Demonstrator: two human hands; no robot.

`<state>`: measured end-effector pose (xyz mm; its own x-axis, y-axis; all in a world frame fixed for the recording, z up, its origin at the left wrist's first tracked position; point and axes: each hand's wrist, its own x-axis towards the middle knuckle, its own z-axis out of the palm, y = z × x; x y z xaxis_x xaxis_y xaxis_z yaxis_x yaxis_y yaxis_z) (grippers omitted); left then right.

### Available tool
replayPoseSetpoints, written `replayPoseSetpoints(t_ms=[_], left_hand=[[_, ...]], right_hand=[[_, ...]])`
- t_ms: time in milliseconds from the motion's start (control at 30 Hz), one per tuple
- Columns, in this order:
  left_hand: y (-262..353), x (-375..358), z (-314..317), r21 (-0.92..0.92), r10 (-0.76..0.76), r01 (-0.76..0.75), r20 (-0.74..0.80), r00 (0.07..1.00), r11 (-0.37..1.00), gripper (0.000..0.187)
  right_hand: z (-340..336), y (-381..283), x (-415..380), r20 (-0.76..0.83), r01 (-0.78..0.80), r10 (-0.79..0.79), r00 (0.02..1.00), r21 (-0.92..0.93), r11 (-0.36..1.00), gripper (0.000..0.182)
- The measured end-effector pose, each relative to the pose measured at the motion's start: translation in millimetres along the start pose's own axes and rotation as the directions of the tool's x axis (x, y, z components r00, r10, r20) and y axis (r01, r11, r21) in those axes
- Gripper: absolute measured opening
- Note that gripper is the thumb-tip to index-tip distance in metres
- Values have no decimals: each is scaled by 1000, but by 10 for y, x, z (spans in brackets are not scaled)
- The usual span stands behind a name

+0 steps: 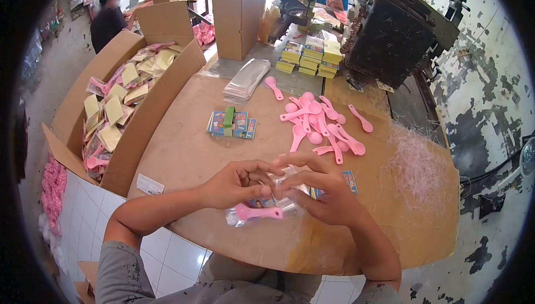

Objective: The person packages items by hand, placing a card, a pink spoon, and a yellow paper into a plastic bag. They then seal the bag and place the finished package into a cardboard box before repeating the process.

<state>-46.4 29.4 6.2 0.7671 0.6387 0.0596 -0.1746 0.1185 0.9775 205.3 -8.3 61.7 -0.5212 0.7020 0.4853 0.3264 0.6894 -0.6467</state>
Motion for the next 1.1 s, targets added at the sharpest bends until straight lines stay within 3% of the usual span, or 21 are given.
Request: replayPoseSetpoints(t_ms=[67, 100, 167, 267, 367, 467, 567, 667, 767, 867, 967, 1100], left_hand=[[-31, -9, 97, 23, 190, -189, -87, 978, 982, 40], [2, -26, 100, 199, 307, -292, -51, 950, 935, 43], [124, -55, 58, 519, 495, -463, 86, 864, 719, 47], [168, -100, 173, 518, 502, -504, 159, 850, 691, 52], [143, -129, 247, 409, 420, -418, 90, 903, 811, 48], [27, -100, 234, 194, 327, -313, -43, 944, 930, 42], [52, -103, 180, 128, 282, -277, -27, 959, 952, 39], [105, -109, 199, 161, 197, -179, -107, 975, 971, 36], [92, -106, 208, 260, 255, -211, -147, 956, 942, 35], [62, -149, 193, 455, 286, -182, -171, 943, 872, 37], [9, -140, 208, 588, 398, -247, -141, 906, 770, 42], [34, -169, 212, 627, 328, -198, -99, 939, 753, 44]], right_hand=[[-129, -162, 84, -13, 85, -84, 996, 61, 995, 24], [-197, -321, 131, -10, 88, -89, 996, -82, 993, 23], [-274, -589, 220, -16, 90, -103, 995, -361, 928, 20], [-234, -663, 206, 1, 28, -33, 999, -557, 830, 21], [-114, -670, 172, -120, -154, 117, 986, -375, 914, 21], [-110, -640, 193, -101, -232, 214, 972, -234, 944, 24], [-118, -555, 179, -69, -282, 274, 959, -159, 946, 23], [26, -389, 211, -277, -118, 15, 961, -359, 926, 24], [103, -294, 169, -136, 89, -211, 968, -600, 795, 25], [264, -331, 201, -90, 100, -228, 969, -705, 702, 27], [308, -247, 170, -67, 111, -255, 965, -774, 623, 30], [336, -245, 194, -11, 127, -222, 975, -791, 599, 26]])
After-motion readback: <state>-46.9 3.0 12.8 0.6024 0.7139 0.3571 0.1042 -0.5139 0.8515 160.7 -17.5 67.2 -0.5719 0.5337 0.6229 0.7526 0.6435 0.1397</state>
